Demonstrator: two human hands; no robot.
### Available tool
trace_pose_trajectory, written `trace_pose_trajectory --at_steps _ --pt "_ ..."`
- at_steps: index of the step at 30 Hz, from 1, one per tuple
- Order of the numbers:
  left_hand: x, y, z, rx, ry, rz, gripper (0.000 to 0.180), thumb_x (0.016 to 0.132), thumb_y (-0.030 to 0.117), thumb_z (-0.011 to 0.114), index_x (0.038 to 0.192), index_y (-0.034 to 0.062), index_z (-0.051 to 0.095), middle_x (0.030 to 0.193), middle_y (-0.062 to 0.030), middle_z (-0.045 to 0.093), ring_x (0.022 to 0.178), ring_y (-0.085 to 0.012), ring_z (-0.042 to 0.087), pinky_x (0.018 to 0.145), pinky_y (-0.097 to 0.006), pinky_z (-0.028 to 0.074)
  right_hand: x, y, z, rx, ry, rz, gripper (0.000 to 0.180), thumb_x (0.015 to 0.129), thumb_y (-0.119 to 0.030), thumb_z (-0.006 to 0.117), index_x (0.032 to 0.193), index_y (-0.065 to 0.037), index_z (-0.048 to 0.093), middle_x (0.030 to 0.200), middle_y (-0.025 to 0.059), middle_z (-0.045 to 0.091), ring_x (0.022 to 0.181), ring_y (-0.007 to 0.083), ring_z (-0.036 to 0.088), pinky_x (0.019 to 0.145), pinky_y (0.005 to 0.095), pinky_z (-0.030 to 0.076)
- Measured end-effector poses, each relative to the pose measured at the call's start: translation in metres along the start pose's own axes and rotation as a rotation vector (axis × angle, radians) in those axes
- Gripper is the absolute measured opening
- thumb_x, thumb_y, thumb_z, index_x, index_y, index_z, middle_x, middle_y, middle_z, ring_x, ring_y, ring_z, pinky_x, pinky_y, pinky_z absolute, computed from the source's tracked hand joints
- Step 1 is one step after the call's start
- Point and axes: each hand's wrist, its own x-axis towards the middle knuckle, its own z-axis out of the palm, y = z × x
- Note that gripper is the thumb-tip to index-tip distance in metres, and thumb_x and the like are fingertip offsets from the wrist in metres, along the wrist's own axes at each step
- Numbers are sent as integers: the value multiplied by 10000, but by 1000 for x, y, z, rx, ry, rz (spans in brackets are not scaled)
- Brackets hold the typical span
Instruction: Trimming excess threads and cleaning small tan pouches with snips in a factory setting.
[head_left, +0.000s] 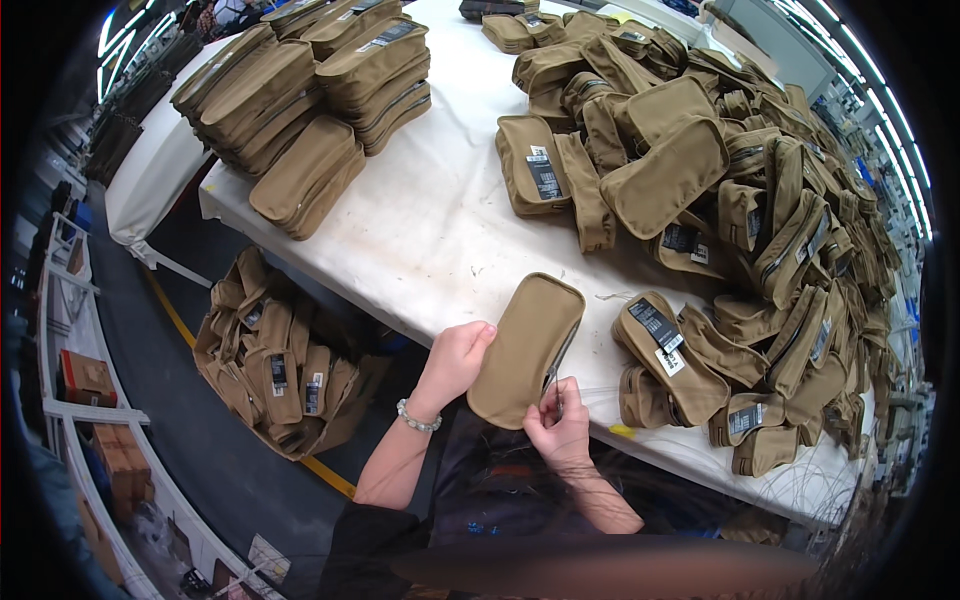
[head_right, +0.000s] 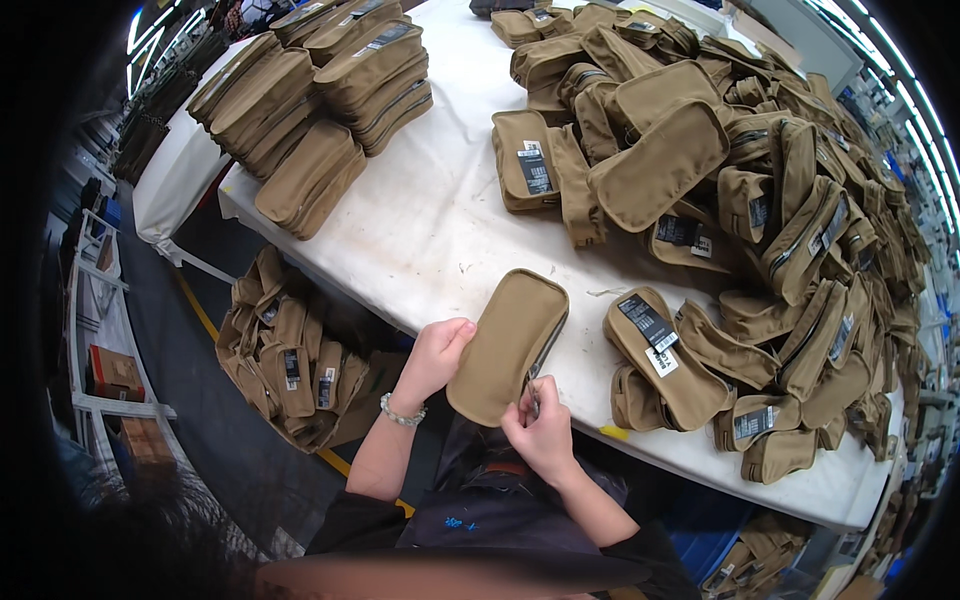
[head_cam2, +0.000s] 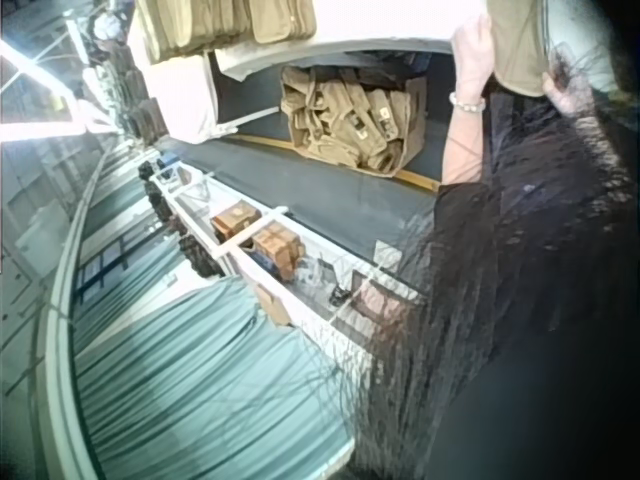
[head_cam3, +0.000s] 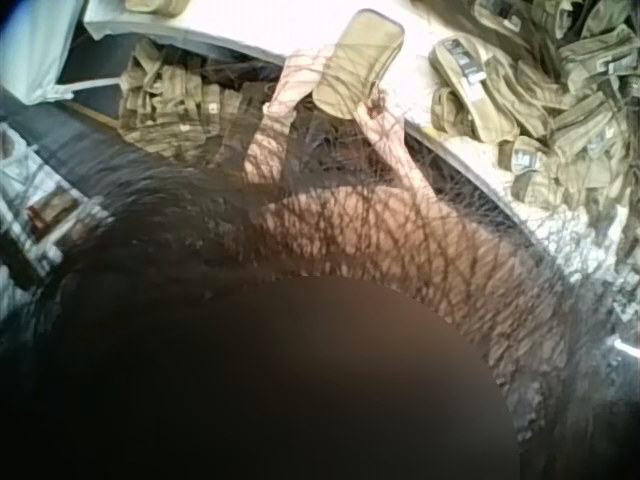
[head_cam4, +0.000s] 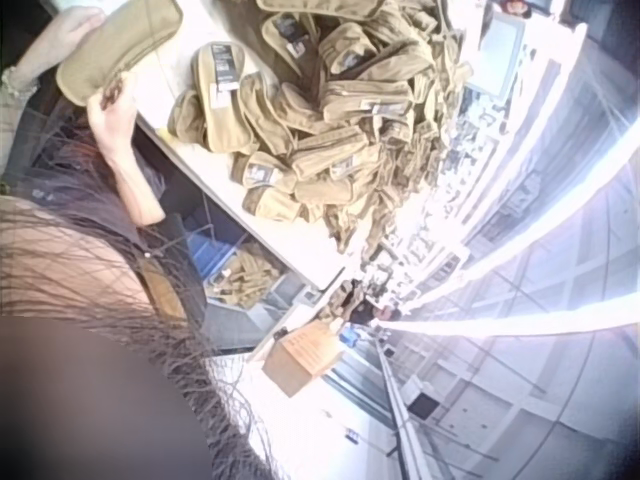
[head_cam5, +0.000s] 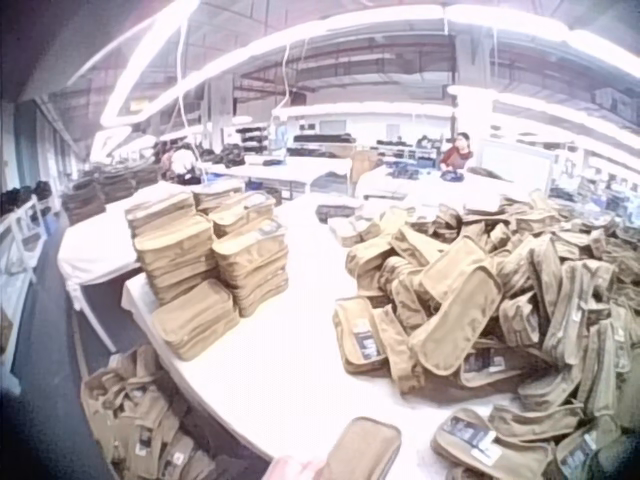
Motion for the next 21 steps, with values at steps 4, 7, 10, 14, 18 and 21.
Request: trace_pose_trajectory --at_steps 4,7,10,14,18,21 --pt "0 -13 5 -163 13 -3 337 1003 220 452 781 -15 549 572 -139 509 532 -229 530 544 -352 420 3 3 -4 68 25 1 276 794 17 636 868 -49 379 641 -4 447 485 33 376 450 227 327" --pt "2 -15 -6 -492 -38 -192 311 1023 205 422 822 12 559 573 -39 530 544 -111 512 528 -267 417 1 2 -6 81 34 -4 280 798 16 635 862 -52 371 641 -8 437 489 31 366 451 224 320" --pt "0 -6 4 -513 49 -118 252 1014 176 454 842 27 562 573 -8 529 534 -66 500 500 -232 401 0 4 -5 87 37 -2 284 804 15 635 858 -53 365 640 -10 433 490 30 358 450 223 313" --pt "0 17 0 -74 20 37 261 974 200 542 784 22 562 543 -82 509 493 -161 527 485 -309 398 -1 6 -8 90 55 -14 292 817 8 646 855 -56 363 639 -8 439 488 28 355 449 223 308" --pt "1 18 -3 284 -2 245 327 953 246 573 723 15 554 590 -157 515 506 -300 515 493 -369 392 -5 10 -3 101 40 -8 295 832 -10 662 856 -57 372 634 -9 450 481 29 358 448 223 305" --pt "0 11 0 212 39 196 367 953 264 569 687 12 547 620 -196 515 541 -379 486 497 -398 385 -8 7 -2 95 4 -15 293 847 -30 676 856 -58 384 629 -10 467 476 31 364 446 223 304"
